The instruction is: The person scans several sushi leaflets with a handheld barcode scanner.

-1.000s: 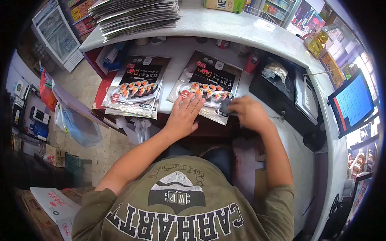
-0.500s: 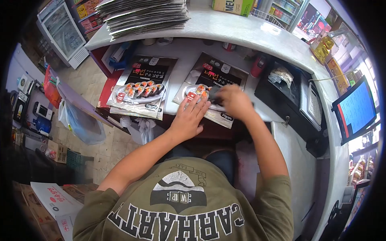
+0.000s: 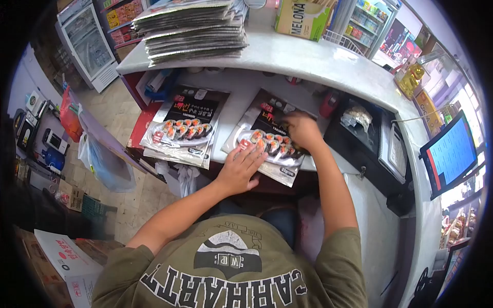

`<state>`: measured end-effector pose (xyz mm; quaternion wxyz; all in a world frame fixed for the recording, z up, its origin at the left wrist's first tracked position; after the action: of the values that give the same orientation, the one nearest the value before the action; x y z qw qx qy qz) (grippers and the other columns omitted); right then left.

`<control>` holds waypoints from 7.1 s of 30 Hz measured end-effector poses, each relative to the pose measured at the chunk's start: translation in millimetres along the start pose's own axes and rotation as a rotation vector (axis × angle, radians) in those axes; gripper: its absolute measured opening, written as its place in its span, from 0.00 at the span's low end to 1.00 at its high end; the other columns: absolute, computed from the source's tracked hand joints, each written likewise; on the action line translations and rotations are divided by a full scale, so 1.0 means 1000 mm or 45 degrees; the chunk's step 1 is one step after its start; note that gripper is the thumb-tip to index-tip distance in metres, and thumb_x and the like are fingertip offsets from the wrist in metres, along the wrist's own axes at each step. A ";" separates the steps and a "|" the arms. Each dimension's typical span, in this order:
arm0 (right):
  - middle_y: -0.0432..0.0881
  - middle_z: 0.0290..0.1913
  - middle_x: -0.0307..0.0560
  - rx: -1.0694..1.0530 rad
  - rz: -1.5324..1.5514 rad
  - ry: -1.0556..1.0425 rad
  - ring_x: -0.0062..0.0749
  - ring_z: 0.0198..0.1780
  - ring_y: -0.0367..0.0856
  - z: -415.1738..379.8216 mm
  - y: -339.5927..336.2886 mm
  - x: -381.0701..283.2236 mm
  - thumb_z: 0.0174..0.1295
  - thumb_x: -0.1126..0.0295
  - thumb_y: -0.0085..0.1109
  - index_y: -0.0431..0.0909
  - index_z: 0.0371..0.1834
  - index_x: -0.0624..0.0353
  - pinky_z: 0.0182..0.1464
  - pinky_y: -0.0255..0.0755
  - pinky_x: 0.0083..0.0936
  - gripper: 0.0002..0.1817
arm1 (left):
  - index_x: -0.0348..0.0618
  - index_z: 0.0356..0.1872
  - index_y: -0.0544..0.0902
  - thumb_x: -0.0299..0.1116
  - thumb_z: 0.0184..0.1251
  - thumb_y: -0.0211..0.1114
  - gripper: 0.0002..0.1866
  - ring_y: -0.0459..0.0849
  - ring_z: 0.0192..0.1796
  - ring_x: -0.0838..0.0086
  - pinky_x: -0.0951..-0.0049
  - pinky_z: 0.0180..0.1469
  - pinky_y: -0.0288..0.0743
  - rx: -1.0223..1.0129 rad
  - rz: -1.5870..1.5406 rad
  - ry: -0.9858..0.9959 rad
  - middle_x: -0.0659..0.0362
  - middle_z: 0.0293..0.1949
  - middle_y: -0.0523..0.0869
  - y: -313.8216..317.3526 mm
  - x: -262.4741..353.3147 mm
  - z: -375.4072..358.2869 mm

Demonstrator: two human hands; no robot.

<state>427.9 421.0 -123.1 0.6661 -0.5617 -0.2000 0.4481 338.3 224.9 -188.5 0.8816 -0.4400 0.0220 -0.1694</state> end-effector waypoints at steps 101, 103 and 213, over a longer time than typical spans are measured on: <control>0.82 0.50 0.48 0.360 0.011 0.224 0.49 0.51 0.78 -0.164 -0.059 0.045 0.54 0.81 0.53 0.84 0.44 0.58 0.54 0.75 0.38 0.16 | 0.48 0.76 0.59 0.61 0.57 0.68 0.49 0.53 0.79 0.57 0.48 0.78 0.39 -0.541 0.102 -0.620 0.51 0.76 0.59 -0.131 -0.118 -0.043; 0.82 0.50 0.48 0.352 0.030 0.210 0.49 0.51 0.78 -0.169 -0.058 0.041 0.54 0.82 0.53 0.84 0.45 0.59 0.54 0.74 0.38 0.17 | 0.47 0.76 0.60 0.61 0.58 0.67 0.48 0.53 0.79 0.58 0.49 0.78 0.39 -0.558 0.018 -0.700 0.51 0.77 0.59 -0.120 -0.129 -0.060; 0.85 0.49 0.48 0.088 -0.011 -0.241 0.46 0.49 0.80 -0.095 -0.018 -0.076 0.55 0.75 0.54 0.85 0.44 0.56 0.54 0.76 0.38 0.15 | 0.53 0.76 0.60 0.42 0.41 0.76 0.54 0.59 0.77 0.61 0.48 0.73 0.53 -0.181 0.010 0.030 0.53 0.75 0.61 -0.008 0.010 0.015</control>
<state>468.1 305.0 -115.8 0.6653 -0.4926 -0.2487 0.5029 348.8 228.8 -172.0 0.8484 -0.4995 0.0460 -0.1692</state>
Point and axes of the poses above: each hand's wrist, its own z-axis towards the middle knuckle, its own y-axis out of the palm, x = y × z, the point moved 7 cm from there along z, towards the middle knuckle
